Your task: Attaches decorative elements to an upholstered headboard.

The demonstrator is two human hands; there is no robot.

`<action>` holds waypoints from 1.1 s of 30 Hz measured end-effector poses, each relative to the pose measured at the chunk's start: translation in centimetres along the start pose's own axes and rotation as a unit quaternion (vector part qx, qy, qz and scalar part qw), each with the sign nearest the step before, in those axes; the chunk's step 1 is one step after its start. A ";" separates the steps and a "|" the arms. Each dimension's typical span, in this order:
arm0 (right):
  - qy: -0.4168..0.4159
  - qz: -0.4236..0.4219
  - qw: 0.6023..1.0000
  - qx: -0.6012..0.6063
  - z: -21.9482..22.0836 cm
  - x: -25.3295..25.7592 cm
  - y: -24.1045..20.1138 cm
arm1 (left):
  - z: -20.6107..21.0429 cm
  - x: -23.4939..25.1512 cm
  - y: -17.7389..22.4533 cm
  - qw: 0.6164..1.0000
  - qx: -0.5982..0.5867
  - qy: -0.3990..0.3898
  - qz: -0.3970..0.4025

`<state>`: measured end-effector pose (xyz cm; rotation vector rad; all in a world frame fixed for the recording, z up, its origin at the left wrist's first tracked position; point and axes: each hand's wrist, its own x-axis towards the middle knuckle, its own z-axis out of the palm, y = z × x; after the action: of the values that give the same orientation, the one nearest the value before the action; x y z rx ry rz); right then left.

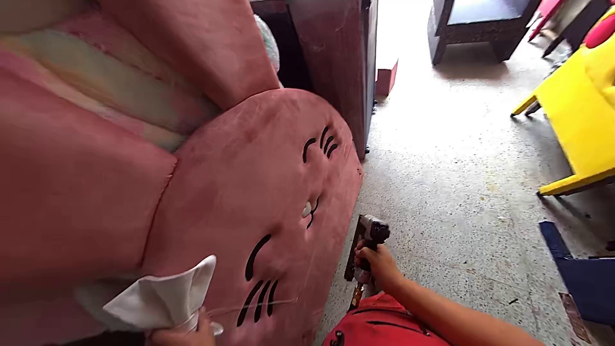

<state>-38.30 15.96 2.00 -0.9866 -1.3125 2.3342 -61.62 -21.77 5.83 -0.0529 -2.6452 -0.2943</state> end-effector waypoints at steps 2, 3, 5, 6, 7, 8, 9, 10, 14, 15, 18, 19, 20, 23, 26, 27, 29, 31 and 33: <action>-0.006 0.004 1.000 -0.017 0.2 0.0 -0.3 | -0.9 0.3 0.6 0.999 -0.042 -0.010 -0.016; -0.013 -0.005 1.000 -0.022 0.3 0.0 -0.3 | -1.3 0.4 0.8 0.999 -0.048 -0.008 -0.018; -0.019 -0.018 1.000 -0.015 0.6 0.3 0.1 | -1.9 0.9 0.8 0.999 -0.040 -0.004 -0.014; -0.021 -0.020 1.000 -0.012 0.8 0.4 0.3 | -2.0 1.2 0.7 0.999 -0.029 -0.008 -0.015; -0.021 -0.021 1.000 -0.010 0.9 0.5 0.4 | -2.0 1.4 0.6 1.000 -0.022 -0.014 -0.017; -0.025 -0.022 0.999 -0.009 0.9 0.6 0.5 | -2.1 1.5 0.4 0.999 -0.018 -0.020 -0.019; -0.038 -0.026 0.999 -0.010 0.9 0.7 0.4 | -2.2 1.5 0.3 0.999 -0.021 -0.024 -0.021; -0.064 -0.033 0.997 -0.016 0.9 0.7 0.0 | -2.3 1.5 0.2 0.999 -0.029 -0.028 -0.022; -0.239 -0.097 0.963 -0.083 2.6 0.0 -3.7 | -4.1 1.7 -0.7 0.993 -0.080 -0.078 -0.037; -0.271 -0.118 0.951 -0.091 3.7 -0.4 -4.5 | -4.9 2.0 -1.2 0.987 -0.114 -0.103 -0.046; -0.277 -0.142 0.942 -0.125 7.7 -2.0 -5.0 | -7.7 2.8 -2.9 0.917 -0.341 -0.185 -0.092; -0.264 -0.138 0.943 -0.145 9.1 -2.5 -4.7 | -8.8 2.8 -3.0 0.870 -0.436 -0.203 -0.106; -0.257 -0.134 0.943 -0.162 10.5 -2.8 -4.3 | -10.0 2.8 -3.0 0.826 -0.507 -0.220 -0.113; -0.320 -0.136 0.930 -0.117 14.6 -3.5 -2.8 | -13.1 2.4 -2.5 0.736 -0.612 -0.271 -0.096; -0.383 -0.130 0.912 -0.076 19.0 -4.7 -2.0 | -15.5 1.6 -0.8 0.699 -0.642 -0.308 -0.062; -0.404 -0.122 0.904 -0.070 20.3 -5.2 -1.7 | -15.9 1.3 -0.1 0.692 -0.646 -0.318 -0.048; -0.442 -0.095 0.889 -0.067 22.7 -6.5 -1.3 | -16.7 0.6 1.1 0.689 -0.650 -0.319 -0.033; -0.468 -0.066 0.876 -0.093 24.1 -7.8 -1.1 | -17.2 0.1 1.7 0.692 -0.653 -0.306 -0.033; -0.479 -0.043 0.867 -0.129 24.6 -8.7 -1.2 | -17.8 -0.3 1.8 0.692 -0.657 -0.297 -0.038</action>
<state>-48.92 -3.88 15.36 0.3103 -1.9604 2.6972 -53.14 -23.82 21.45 -0.5694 -2.3093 -2.4590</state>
